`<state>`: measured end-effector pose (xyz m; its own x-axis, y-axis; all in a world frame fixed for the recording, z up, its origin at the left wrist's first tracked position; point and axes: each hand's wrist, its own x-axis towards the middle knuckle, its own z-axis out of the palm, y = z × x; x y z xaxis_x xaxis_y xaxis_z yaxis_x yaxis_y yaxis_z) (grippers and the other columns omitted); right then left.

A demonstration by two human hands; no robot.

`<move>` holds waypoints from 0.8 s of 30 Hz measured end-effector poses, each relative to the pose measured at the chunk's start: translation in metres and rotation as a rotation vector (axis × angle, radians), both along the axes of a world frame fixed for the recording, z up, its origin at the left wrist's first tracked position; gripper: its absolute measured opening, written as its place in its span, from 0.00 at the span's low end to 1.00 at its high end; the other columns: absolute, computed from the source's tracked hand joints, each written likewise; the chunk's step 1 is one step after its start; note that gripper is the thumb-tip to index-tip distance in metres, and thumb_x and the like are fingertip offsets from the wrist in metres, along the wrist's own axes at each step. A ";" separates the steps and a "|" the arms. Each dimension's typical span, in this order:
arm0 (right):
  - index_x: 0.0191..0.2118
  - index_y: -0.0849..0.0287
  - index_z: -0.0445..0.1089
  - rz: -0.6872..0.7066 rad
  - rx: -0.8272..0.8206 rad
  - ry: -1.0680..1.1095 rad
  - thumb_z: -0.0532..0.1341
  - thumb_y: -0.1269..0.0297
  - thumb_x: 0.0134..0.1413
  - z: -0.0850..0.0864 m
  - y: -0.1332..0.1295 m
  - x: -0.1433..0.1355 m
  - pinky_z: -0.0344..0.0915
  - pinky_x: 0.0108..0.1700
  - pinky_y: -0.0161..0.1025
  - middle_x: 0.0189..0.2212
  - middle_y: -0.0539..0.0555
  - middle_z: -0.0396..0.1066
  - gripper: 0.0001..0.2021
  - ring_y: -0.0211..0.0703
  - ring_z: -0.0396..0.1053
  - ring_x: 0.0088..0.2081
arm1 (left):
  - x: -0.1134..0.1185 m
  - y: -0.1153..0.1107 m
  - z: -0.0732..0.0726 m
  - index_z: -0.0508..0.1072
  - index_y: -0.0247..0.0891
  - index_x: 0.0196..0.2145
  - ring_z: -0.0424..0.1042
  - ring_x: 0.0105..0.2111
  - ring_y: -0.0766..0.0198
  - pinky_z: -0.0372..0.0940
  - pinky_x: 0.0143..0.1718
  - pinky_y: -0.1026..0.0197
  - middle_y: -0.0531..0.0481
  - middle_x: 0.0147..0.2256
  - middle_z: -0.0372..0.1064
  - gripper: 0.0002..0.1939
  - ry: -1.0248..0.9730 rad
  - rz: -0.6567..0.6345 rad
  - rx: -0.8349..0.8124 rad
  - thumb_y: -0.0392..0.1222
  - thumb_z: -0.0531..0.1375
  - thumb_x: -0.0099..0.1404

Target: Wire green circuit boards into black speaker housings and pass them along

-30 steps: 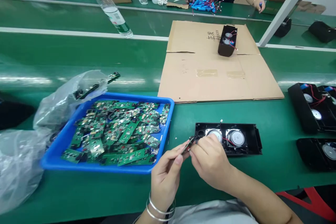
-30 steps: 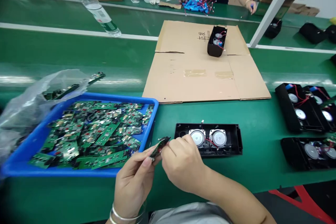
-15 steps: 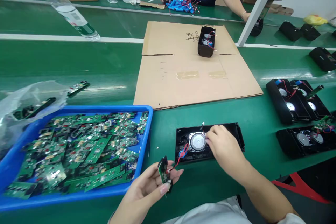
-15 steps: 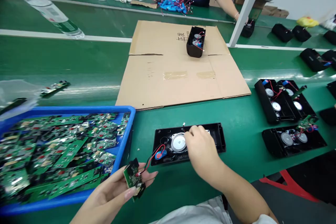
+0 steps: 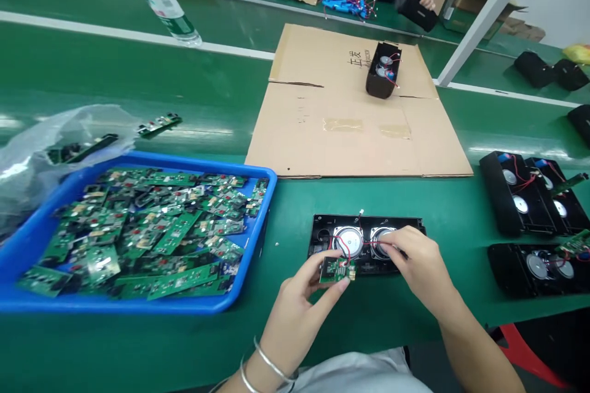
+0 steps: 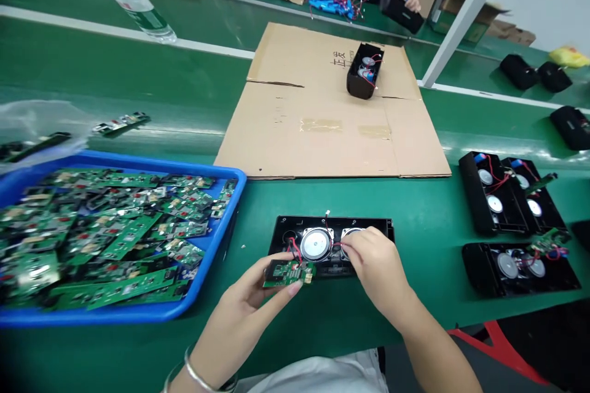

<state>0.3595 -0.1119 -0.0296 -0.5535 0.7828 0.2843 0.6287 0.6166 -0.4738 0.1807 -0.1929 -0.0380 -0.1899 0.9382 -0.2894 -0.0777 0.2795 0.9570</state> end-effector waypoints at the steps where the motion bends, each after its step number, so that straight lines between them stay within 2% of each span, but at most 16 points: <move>1: 0.33 0.59 0.70 -0.013 -0.002 0.111 0.57 0.75 0.55 -0.002 -0.001 0.001 0.66 0.33 0.35 0.28 0.51 0.73 0.06 0.39 0.69 0.30 | 0.002 0.002 -0.001 0.73 0.42 0.38 0.76 0.33 0.61 0.73 0.35 0.64 0.51 0.33 0.77 0.12 0.020 0.017 0.013 0.39 0.63 0.53; 3: 0.34 0.58 0.69 -0.077 -0.091 0.318 0.58 0.74 0.55 -0.010 -0.004 -0.002 0.67 0.34 0.34 0.28 0.51 0.74 0.05 0.38 0.70 0.31 | 0.005 0.006 -0.003 0.74 0.41 0.37 0.77 0.31 0.60 0.73 0.33 0.63 0.51 0.33 0.78 0.12 0.036 0.036 0.029 0.38 0.63 0.53; 6: 0.34 0.58 0.67 -0.190 -0.398 0.575 0.62 0.72 0.50 -0.021 -0.009 -0.012 0.68 0.31 0.34 0.27 0.50 0.73 0.04 0.38 0.71 0.29 | 0.008 0.009 -0.004 0.73 0.41 0.36 0.77 0.29 0.58 0.74 0.32 0.62 0.51 0.32 0.78 0.11 0.041 0.053 0.057 0.37 0.63 0.53; 8: 0.32 0.58 0.67 -0.191 -0.549 0.644 0.62 0.70 0.49 -0.025 -0.009 -0.017 0.67 0.28 0.34 0.26 0.50 0.72 0.04 0.38 0.69 0.27 | 0.009 0.010 -0.004 0.73 0.41 0.36 0.78 0.28 0.58 0.74 0.31 0.62 0.51 0.31 0.78 0.11 0.053 0.064 0.071 0.38 0.62 0.53; 9: 0.32 0.58 0.68 -0.170 -0.567 0.633 0.61 0.70 0.49 -0.025 -0.009 -0.019 0.67 0.28 0.34 0.26 0.50 0.71 0.02 0.37 0.68 0.26 | 0.010 0.011 -0.004 0.73 0.41 0.36 0.77 0.27 0.59 0.74 0.30 0.62 0.51 0.31 0.78 0.11 0.065 0.070 0.075 0.38 0.62 0.53; 11: 0.33 0.58 0.70 -0.110 -0.492 0.537 0.59 0.70 0.53 -0.023 -0.007 -0.020 0.66 0.30 0.35 0.27 0.51 0.70 0.03 0.38 0.67 0.29 | 0.010 0.011 -0.004 0.73 0.41 0.37 0.77 0.27 0.59 0.74 0.29 0.63 0.52 0.31 0.77 0.11 0.102 0.085 0.082 0.38 0.62 0.54; 14: 0.36 0.57 0.71 -0.033 -0.215 0.311 0.53 0.72 0.59 -0.019 -0.007 -0.018 0.63 0.34 0.38 0.30 0.53 0.69 0.10 0.40 0.65 0.34 | 0.011 0.011 -0.005 0.73 0.41 0.38 0.77 0.28 0.59 0.74 0.30 0.62 0.51 0.32 0.77 0.11 0.159 0.108 0.104 0.39 0.61 0.55; 17: 0.38 0.59 0.71 0.016 -0.003 0.110 0.51 0.73 0.61 -0.018 -0.009 -0.018 0.59 0.35 0.40 0.29 0.53 0.69 0.11 0.41 0.63 0.33 | 0.012 0.012 -0.008 0.74 0.40 0.39 0.77 0.31 0.59 0.74 0.32 0.62 0.50 0.34 0.77 0.12 0.199 0.107 0.131 0.39 0.61 0.56; 24: 0.31 0.60 0.69 0.077 0.099 -0.063 0.54 0.73 0.59 -0.018 -0.014 -0.023 0.52 0.35 0.39 0.26 0.50 0.67 0.09 0.39 0.60 0.31 | 0.012 0.013 -0.009 0.75 0.42 0.38 0.77 0.31 0.61 0.73 0.31 0.66 0.52 0.34 0.78 0.11 0.276 0.077 0.181 0.37 0.61 0.56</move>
